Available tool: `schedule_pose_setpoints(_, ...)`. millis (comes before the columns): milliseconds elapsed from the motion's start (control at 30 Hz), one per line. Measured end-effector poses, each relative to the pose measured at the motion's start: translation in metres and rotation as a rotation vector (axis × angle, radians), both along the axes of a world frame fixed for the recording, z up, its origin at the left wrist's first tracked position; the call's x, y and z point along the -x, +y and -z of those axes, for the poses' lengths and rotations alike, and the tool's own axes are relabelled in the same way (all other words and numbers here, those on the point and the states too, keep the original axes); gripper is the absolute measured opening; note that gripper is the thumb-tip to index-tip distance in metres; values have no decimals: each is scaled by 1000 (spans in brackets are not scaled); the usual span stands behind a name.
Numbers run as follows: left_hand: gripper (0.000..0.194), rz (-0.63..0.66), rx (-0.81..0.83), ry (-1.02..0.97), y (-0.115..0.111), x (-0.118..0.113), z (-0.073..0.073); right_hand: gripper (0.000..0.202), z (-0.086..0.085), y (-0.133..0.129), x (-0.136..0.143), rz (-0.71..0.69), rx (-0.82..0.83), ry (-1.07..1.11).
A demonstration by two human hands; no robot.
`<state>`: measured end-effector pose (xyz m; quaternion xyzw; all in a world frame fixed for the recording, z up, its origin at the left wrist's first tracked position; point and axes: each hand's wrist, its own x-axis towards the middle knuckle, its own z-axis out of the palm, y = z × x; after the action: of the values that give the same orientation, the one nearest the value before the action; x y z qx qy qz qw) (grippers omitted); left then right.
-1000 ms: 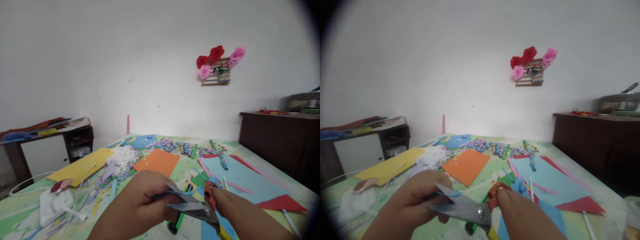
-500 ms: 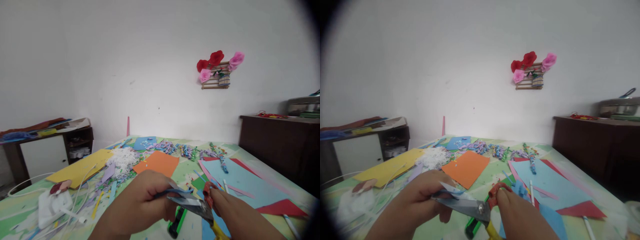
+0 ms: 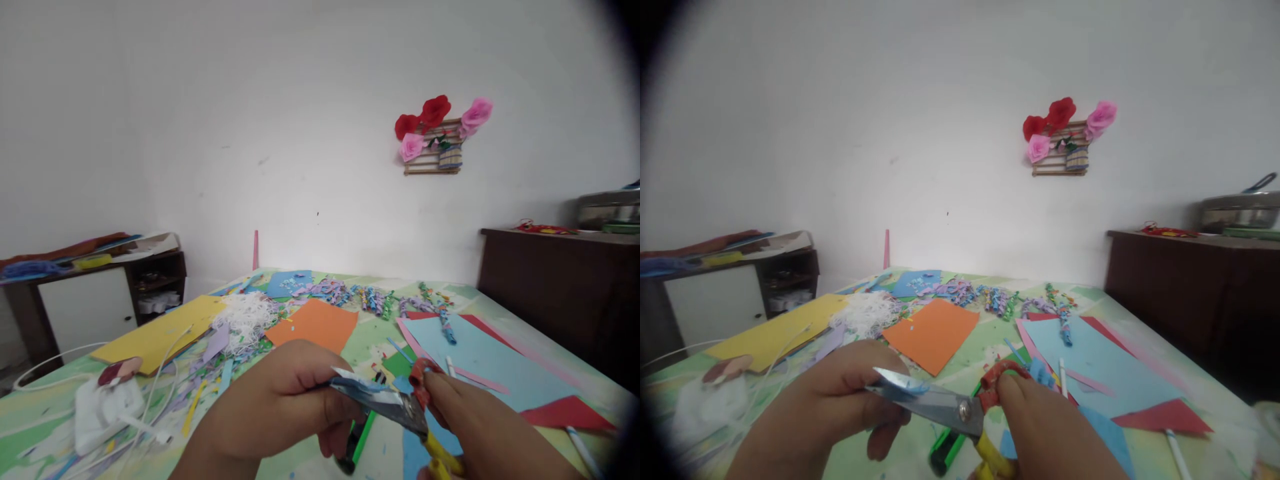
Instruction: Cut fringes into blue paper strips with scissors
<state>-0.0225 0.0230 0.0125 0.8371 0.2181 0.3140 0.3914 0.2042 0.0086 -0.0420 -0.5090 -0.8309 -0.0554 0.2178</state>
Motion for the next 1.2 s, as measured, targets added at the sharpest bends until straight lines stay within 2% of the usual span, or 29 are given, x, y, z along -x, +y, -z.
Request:
schedule_pose_setpoints(100, 24, -16, 57, -1, 0, 0, 0, 41, -6, 0, 0, -25, 6, -35)
schedule_pose_setpoints(167, 26, -69, 70, -20, 0, 0, 0, 41, -8, -1, 0, -36, -68, -35)
schedule_pose_setpoints(267, 25, -181, 17, -34, -2, 0, -1, 42, -8, 0, -2, -46, -150, -58)
schedule_pose_setpoints(333, 25, -216, -26, -28, -3, -1, -1, 46, -5, 1, -4, -70, -124, -43)
schedule_pose_setpoints(467, 24, -211, -97, -41, -5, -2, 0, 51, 2, 0, -4, -141, 60, 87)
schedule_pose_setpoints(567, 24, -191, -147, -2, -7, -3, 0, 50, 2, -2, -2, -175, 116, 149)
schedule_pose_setpoints(667, 26, -203, -176, 28, -8, -3, -1, 44, 0, -3, -1, -193, 93, 165)
schedule_pose_setpoints(900, 28, -242, -220, 75, -15, -2, -2, 44, 0, -5, 1, -151, 40, 89)
schedule_pose_setpoints(1100, 29, -210, -158, 76, -20, 0, -6, 42, 0, -6, 2, -139, -70, 63)
schedule_pose_setpoints(1200, 31, -197, -138, 62, -20, 0, -7, 41, 1, -5, 2, -105, -74, 13)
